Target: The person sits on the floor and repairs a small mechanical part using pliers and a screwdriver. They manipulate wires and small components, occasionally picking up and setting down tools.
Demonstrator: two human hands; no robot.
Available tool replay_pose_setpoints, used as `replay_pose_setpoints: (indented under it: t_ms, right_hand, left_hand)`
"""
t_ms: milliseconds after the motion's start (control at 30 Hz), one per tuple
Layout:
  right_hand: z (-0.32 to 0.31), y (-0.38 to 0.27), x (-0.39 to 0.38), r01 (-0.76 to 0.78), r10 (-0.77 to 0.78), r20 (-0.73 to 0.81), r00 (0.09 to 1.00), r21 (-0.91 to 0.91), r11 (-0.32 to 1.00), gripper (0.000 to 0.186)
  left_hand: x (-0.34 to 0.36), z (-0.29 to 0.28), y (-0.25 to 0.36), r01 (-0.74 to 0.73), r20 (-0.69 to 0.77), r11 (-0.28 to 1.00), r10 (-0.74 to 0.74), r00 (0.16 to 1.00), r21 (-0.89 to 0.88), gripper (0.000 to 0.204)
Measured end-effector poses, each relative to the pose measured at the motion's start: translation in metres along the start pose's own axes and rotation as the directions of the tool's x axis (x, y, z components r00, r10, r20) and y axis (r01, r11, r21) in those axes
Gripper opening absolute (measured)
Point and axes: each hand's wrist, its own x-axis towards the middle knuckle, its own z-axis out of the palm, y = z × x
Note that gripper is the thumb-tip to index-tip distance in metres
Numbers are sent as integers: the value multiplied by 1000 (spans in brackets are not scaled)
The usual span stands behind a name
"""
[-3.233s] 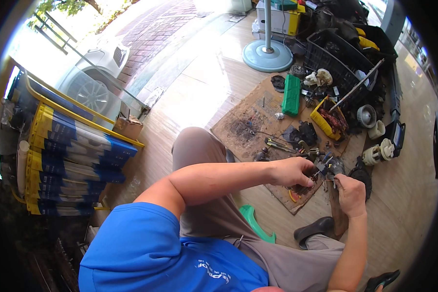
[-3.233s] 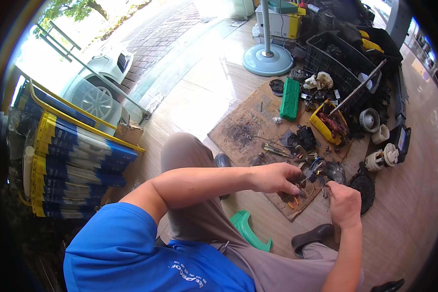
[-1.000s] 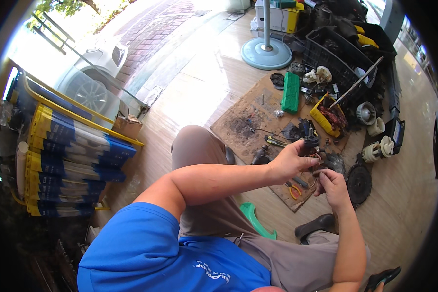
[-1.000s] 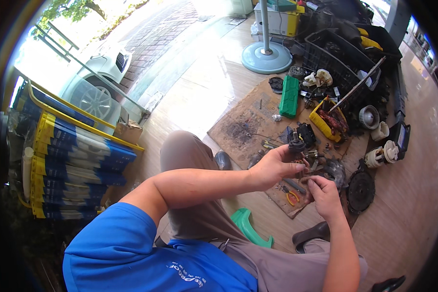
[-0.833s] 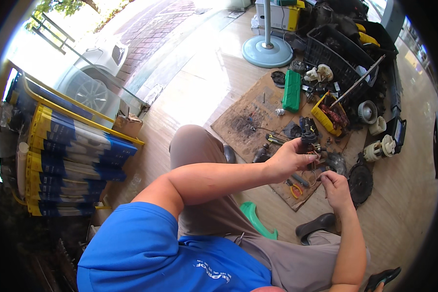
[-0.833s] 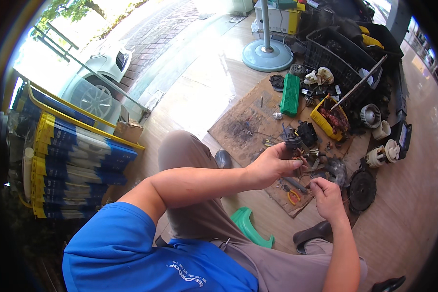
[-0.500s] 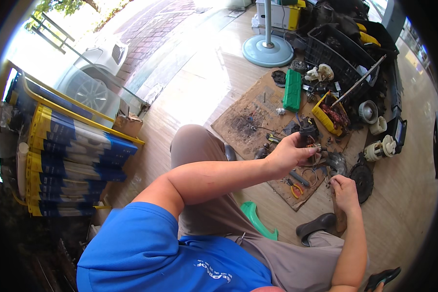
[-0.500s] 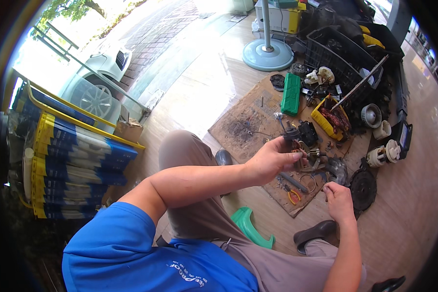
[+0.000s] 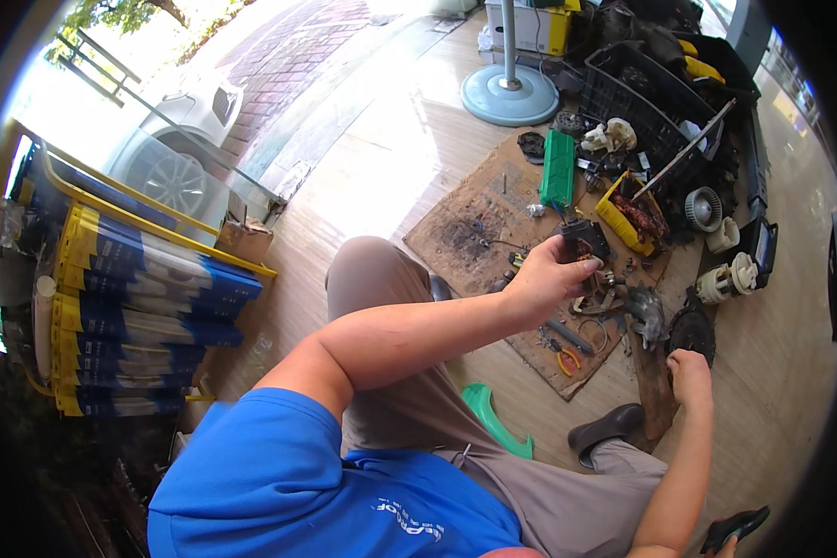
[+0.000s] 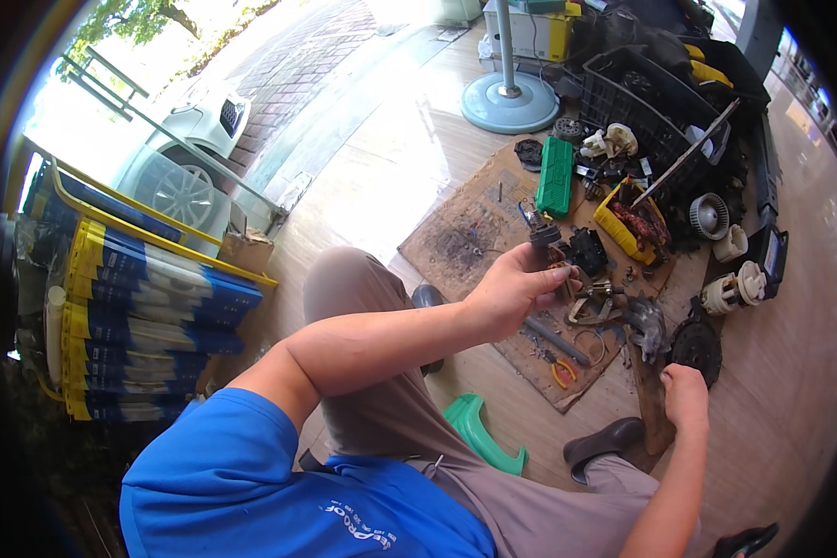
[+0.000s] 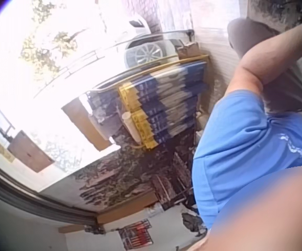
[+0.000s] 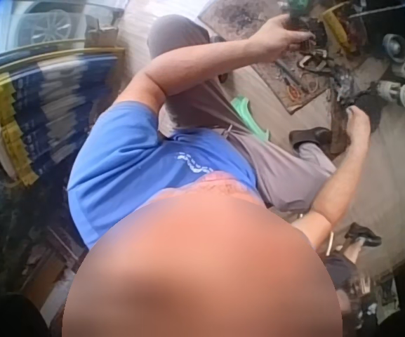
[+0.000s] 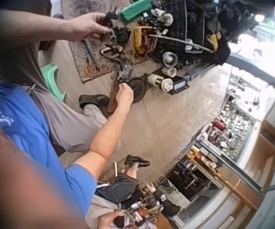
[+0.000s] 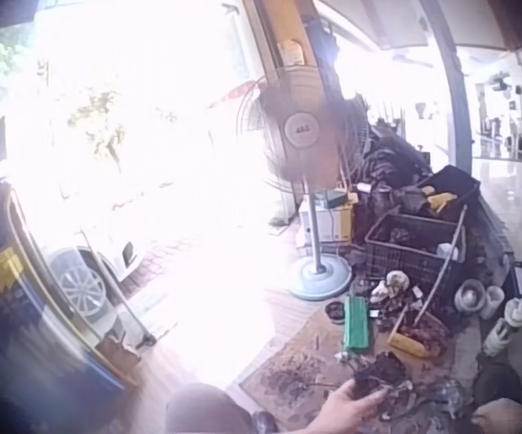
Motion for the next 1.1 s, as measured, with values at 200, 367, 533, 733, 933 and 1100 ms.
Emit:
replay_pose_setpoints:
  t_ms: [200,367,533,733,933,1100]
  right_hand:
    - [13,46,-4,-71,68,-44,997,-89,993,11]
    - [20,61,-6,-181,197,65,978,-201,963,12]
    - [32,83,-8,-328,385,119,915,-332,884,16]
    - [18,42,1,-98,140,185,973,-220,971,39]
    - [9,-85,14,43,-139,79,987,705,708,48]
    - [4,-148,4,-25,-208,104,973,936,352,46]
  left_hand:
    - [2,-3,-2,-18,3,1000,18,1000,-7,23]
    - [-1,-2,-5,-9,-28,1000,10,1000,26,23]
    - [0,0,-7,-19,-22,1000,19,1000,-5,23]
    - [-7,2,-12,8,19,992,-10,1000,129,26]
    - [-14,7,-34,41,110,975,-66,992,218,31]
    - [-12,6,-41,17,210,986,-52,976,166,32]
